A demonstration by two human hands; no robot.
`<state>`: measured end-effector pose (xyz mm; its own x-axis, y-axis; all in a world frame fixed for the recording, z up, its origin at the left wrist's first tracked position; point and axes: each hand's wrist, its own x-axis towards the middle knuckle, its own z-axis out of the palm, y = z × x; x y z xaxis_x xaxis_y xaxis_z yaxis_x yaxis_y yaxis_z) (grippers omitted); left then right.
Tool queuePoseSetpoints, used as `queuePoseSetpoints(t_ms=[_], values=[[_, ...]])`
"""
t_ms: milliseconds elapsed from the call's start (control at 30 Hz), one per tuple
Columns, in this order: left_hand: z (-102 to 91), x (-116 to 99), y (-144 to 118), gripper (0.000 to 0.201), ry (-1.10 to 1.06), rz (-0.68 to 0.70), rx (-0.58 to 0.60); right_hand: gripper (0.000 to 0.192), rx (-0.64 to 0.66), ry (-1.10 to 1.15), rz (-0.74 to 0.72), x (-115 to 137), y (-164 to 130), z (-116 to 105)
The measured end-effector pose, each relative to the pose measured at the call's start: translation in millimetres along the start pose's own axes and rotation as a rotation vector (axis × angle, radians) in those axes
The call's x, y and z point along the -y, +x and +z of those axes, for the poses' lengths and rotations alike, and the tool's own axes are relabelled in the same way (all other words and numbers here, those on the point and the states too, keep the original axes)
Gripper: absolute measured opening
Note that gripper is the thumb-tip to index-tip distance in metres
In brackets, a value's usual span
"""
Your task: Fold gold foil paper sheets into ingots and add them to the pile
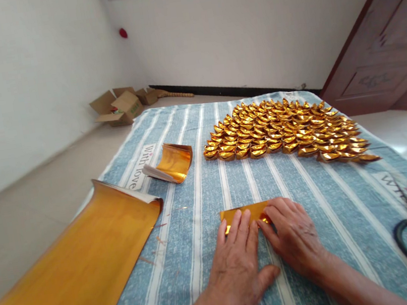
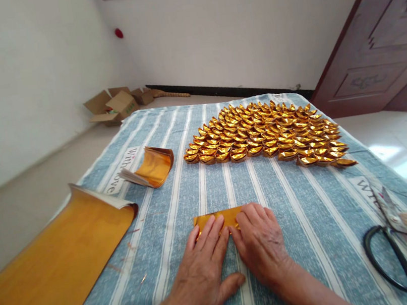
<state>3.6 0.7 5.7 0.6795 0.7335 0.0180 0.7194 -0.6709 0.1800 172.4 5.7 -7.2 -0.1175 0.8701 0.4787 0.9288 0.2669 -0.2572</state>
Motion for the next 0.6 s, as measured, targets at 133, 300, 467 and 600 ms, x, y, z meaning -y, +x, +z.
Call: queuePoseSetpoints(t_ms=[133, 300, 467, 600], values=[[-1.6, -1, 1, 0.07, 0.03, 0.003, 0.013, 0.019, 0.003, 0.05, 0.013, -1, 0, 0], [-4.5, -1, 3, 0.071, 0.005, -0.018, 0.011, 0.012, 0.037, 0.091, 0.054, -9, 0, -4], [-7.7, 1, 4, 0.07, 0.007, -0.003, 0.009, 0.009, 0.072, 0.097, 0.101, -29, 0, -10], [-8.5, 2, 5, 0.069, 0.023, 0.014, 0.0, 0.01, 0.102, 0.143, 0.122, -41, 1, -12]])
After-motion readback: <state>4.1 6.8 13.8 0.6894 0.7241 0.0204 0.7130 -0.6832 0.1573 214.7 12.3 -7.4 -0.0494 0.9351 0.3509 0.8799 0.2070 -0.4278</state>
